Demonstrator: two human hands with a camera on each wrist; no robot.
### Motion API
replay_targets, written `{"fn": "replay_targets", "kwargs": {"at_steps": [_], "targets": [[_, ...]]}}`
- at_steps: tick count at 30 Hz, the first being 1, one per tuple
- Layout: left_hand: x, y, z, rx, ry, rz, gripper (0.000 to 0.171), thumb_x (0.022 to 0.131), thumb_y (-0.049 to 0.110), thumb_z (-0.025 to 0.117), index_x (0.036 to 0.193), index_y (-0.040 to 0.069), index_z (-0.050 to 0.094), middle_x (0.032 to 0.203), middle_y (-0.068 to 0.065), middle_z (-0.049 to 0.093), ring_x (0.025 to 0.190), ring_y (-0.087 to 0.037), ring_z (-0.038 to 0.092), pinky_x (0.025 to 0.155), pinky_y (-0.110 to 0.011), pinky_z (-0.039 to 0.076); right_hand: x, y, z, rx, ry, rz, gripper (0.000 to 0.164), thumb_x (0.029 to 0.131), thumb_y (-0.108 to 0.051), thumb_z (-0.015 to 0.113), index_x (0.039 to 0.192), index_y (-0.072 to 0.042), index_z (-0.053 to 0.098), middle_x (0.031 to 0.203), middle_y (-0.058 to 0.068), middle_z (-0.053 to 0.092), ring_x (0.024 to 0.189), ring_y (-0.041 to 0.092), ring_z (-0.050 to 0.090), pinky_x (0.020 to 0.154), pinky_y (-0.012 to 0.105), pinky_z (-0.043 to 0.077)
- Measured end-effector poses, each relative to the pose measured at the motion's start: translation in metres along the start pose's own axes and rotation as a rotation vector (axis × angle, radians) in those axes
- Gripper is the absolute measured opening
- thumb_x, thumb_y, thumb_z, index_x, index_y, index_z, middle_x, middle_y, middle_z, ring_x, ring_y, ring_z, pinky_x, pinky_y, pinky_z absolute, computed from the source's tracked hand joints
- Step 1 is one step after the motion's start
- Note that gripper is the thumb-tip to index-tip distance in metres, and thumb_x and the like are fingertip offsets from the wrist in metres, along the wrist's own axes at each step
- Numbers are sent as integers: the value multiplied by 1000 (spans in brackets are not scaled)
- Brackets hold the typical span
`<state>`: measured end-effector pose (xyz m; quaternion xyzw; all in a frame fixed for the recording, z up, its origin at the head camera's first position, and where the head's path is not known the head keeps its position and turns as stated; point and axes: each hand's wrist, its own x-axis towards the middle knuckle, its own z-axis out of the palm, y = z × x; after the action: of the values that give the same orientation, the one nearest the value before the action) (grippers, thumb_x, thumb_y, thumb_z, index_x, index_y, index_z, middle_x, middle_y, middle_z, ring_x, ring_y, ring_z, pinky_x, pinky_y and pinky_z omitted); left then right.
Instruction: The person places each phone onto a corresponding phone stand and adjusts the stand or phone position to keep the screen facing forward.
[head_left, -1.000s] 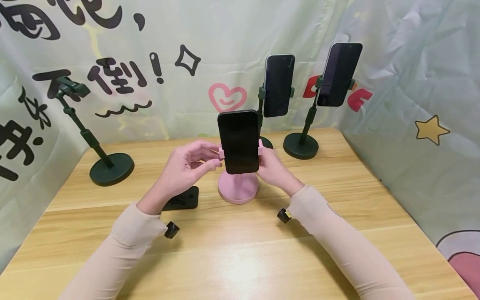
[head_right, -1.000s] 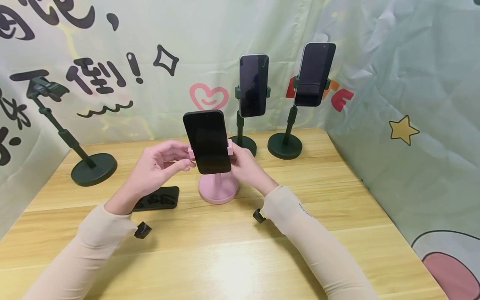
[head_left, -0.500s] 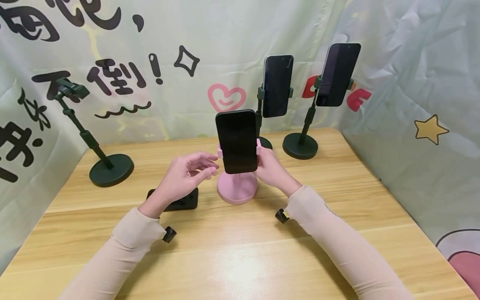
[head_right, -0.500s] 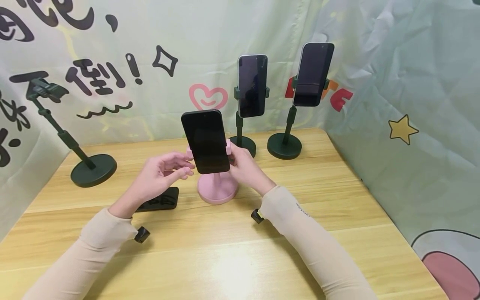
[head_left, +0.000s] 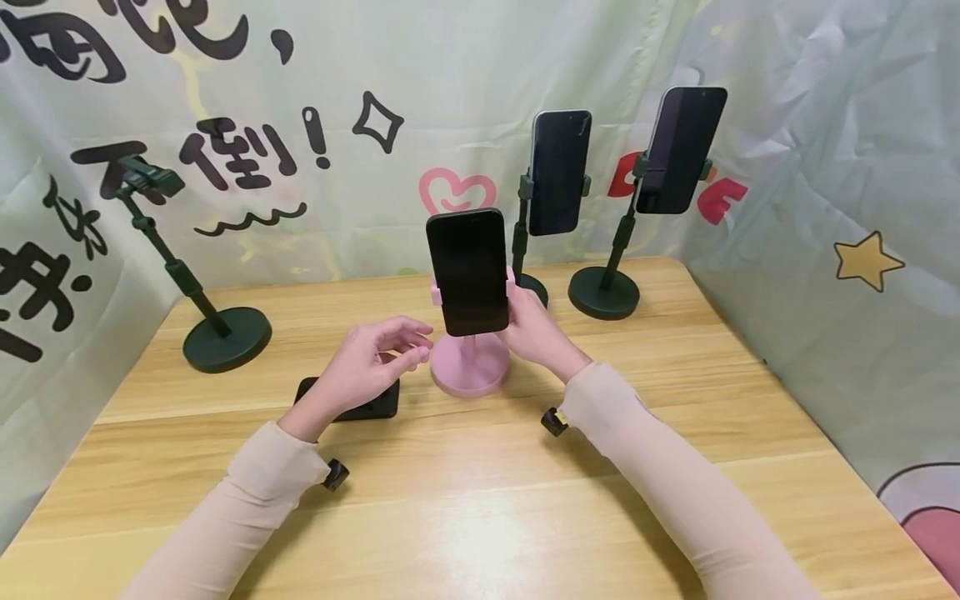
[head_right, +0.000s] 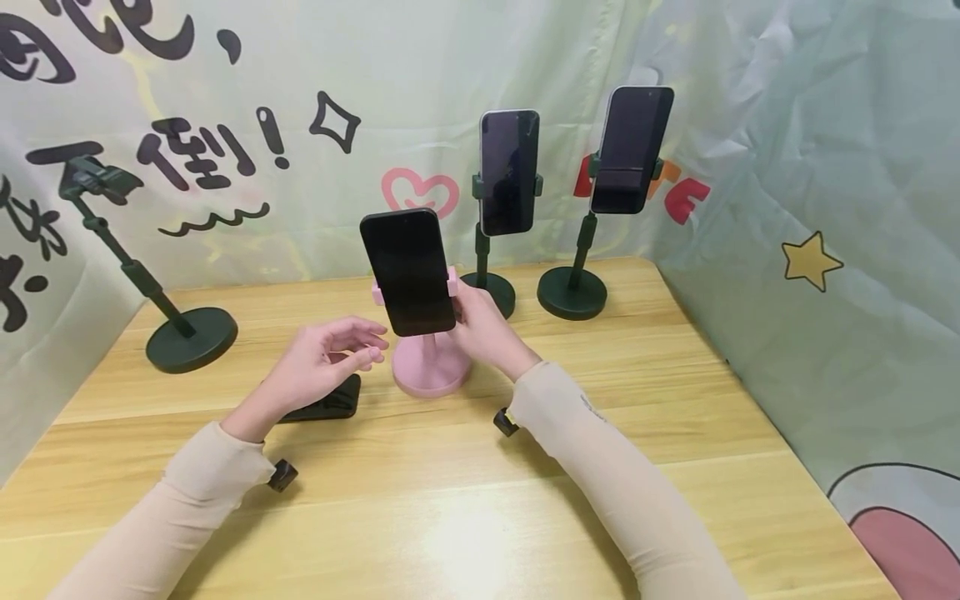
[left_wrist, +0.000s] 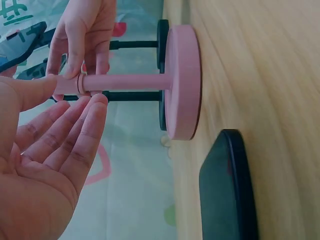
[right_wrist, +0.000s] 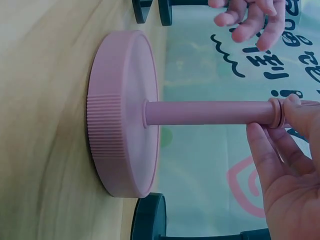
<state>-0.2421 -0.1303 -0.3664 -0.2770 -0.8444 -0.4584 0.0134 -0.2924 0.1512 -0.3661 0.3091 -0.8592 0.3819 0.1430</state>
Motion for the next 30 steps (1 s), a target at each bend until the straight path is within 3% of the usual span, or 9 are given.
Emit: {"fn": "replay_targets", "kwargs": {"at_steps": [3,10,17,22,30], "targets": [[-2,-3,-1,-10,-6,-5,26,102,14,74,128,9,74,112,-13,82,98,-33,81,76,-25,62,7,2,2,-23,-2,-13,20,101,-6,68,119,2,67,106,23,75,101,39,73,91,57,59],[-8,-6,-3,9,-19,-37,29,101,15,76,130,14,74,116,-12,81,99,-18,80,78,-28,63,28,5,8,-29,-36,38,15,100,-6,66,113,0,70,92,19,71,94,35,68,89,53,56],[-13,-9,-3,18,-20,-40,27,102,16,76,128,15,74,116,-9,82,97,-16,80,76,-28,63,45,11,15,-12,-63,106,24,102,-9,68,124,-1,70,127,22,73,121,37,69,108,55,55],[-14,-10,-3,25,-22,-32,26,101,17,76,128,14,75,114,-6,82,98,-18,80,77,-28,63,58,16,22,-1,-81,150,20,104,-12,66,122,-4,70,123,19,74,120,35,69,107,53,55],[-16,-13,-4,19,-24,-48,25,102,17,76,127,15,76,118,-13,80,99,-18,80,79,-28,63,77,15,30,22,-123,231,24,107,-17,66,129,-7,66,134,17,70,129,33,64,116,53,50]]}}
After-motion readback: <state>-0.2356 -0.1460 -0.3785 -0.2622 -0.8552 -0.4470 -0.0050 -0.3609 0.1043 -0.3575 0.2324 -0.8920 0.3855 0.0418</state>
